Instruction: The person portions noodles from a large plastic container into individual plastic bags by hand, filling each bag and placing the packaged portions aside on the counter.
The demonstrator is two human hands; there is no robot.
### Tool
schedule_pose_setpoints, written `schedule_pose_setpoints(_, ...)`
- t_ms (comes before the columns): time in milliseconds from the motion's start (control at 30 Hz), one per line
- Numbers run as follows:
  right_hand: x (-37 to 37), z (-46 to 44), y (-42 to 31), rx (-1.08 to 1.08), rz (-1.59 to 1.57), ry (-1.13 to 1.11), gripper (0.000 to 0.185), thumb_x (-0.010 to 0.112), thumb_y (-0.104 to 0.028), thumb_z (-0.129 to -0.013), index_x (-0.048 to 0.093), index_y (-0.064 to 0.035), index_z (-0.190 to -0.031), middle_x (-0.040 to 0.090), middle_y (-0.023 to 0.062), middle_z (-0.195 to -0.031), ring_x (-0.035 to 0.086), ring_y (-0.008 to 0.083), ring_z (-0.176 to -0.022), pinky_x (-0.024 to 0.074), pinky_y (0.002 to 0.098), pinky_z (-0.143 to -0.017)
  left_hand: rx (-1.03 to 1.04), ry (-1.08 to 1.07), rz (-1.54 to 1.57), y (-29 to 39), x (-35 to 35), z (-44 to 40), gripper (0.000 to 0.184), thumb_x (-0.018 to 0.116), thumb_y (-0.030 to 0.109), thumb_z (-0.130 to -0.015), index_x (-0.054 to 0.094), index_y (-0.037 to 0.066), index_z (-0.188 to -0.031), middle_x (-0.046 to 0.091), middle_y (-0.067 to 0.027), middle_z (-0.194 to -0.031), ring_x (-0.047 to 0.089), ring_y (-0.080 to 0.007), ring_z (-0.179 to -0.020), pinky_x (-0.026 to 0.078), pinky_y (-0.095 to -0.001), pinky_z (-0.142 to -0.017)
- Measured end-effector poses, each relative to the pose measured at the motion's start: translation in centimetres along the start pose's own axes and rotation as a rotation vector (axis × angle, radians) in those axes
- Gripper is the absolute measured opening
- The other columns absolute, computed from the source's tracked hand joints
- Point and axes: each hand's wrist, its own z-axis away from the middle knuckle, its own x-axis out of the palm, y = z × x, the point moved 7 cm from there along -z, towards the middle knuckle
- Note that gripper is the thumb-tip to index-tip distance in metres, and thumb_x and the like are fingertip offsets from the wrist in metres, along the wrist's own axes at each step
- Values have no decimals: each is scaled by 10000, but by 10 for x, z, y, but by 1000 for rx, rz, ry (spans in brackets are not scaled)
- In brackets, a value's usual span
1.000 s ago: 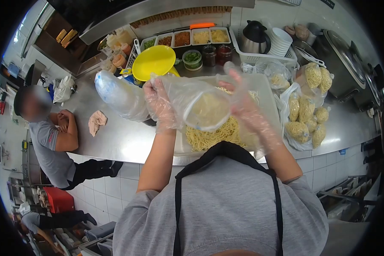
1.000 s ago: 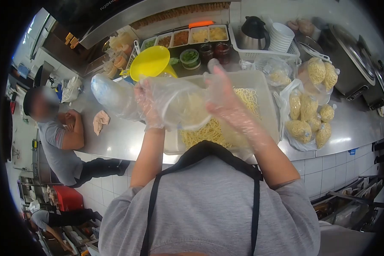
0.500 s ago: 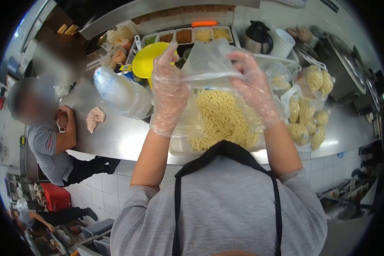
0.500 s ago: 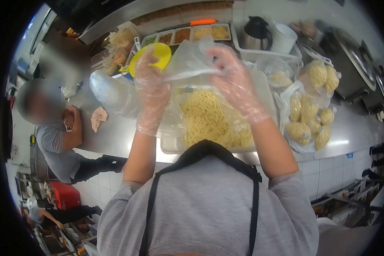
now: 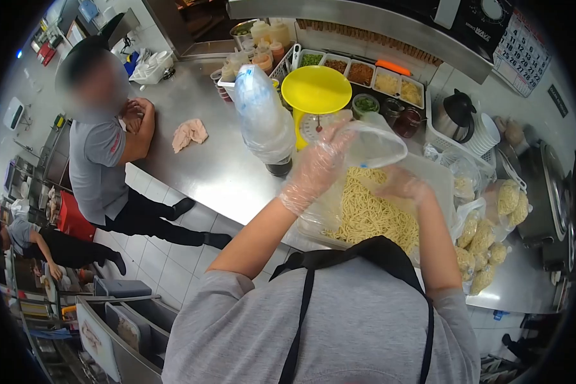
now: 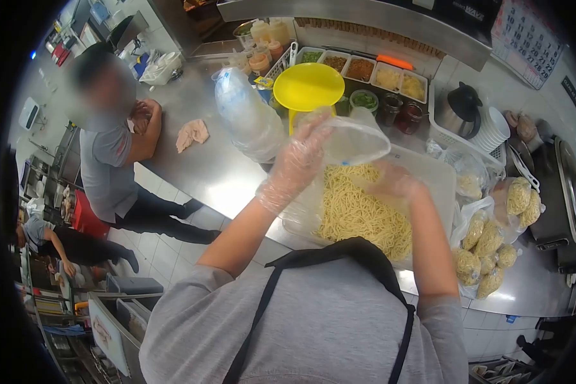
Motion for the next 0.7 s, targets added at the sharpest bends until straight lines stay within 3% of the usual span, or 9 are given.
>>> schedule_pose_setpoints(67,11,-9,-5,211,19,-115,687,751,-311,-635,489,-37,-1208,512,175,-1199,482,322,-1100,382,387,-962,-14,22,81,1,13,17,453,511,-90,-683,538,70,-1105,478,-118,-1267,562,-317,-1030,502,-370,-816)
schedule_pose_setpoints(133,-1,-10,-49,-299,57,73,755,773,-284,-605,465,-41,-1249,497,167,-1234,441,273,-1175,340,337,-1019,-68,-57,164,-4,39,39,494,510,-86,-684,513,71,-1152,479,-136,-1257,570,-328,-993,497,-363,-805)
schedule_pose_setpoints(167,17,-16,-20,-401,-485,79,720,764,-223,-617,464,-32,-1244,498,137,-1243,451,240,-1165,355,342,-1005,-69,-55,168,-7,43,42,494,510,-86,-684,513,71,-1152,479,-136,-1257,570,-328,-993,497,-363,-805)
schedule_pose_setpoints(267,36,-16,21,-69,-166,31,683,751,-150,-628,469,-34,-1240,488,117,-1262,464,214,-1143,372,350,-981,-145,-93,269,-15,47,50,510,515,-80,-696,504,73,-1183,482,-150,-1241,579,-336,-940,493,-356,-783)
schedule_pose_setpoints(333,3,13,1,211,-147,-292,675,741,-126,-639,463,-40,-1247,505,109,-1235,487,217,-1106,386,336,-951,-284,-116,297,-26,45,48,485,497,-45,-731,469,55,-1205,443,-156,-1258,464,-354,-1129,436,-397,-910)
schedule_pose_setpoints(433,-19,39,32,22,-707,-136,668,743,-110,-640,464,-36,-1243,544,110,-1165,507,222,-1072,394,316,-929,-199,88,200,-31,38,48,490,519,-66,-731,494,70,-1201,486,-179,-1186,535,-344,-1008,464,-376,-832)
schedule_pose_setpoints(533,-59,53,-1,-165,-400,-153,691,776,-242,-645,456,-37,-1222,536,106,-1076,498,229,-1038,378,338,-925,-286,13,207,-31,43,45,464,517,-49,-751,496,68,-1200,480,-185,-1179,507,-357,-1049,446,-388,-866)
schedule_pose_setpoints(600,-44,50,-17,-6,-88,-341,695,738,-272,-667,453,-38,-1257,524,164,-1184,496,252,-1111,384,345,-954,-255,8,222,-31,45,46,457,513,-43,-759,495,68,-1202,475,-186,-1184,505,-363,-1052,446,-390,-865)
schedule_pose_setpoints(700,8,21,-4,68,59,-151,699,706,-317,-688,436,-51,-1274,479,188,-1264,472,305,-1165,379,373,-975,-263,-41,210,-29,48,47,458,508,-34,-763,471,62,-1209,455,-184,-1216,494,-375,-1068,446,-403,-869)
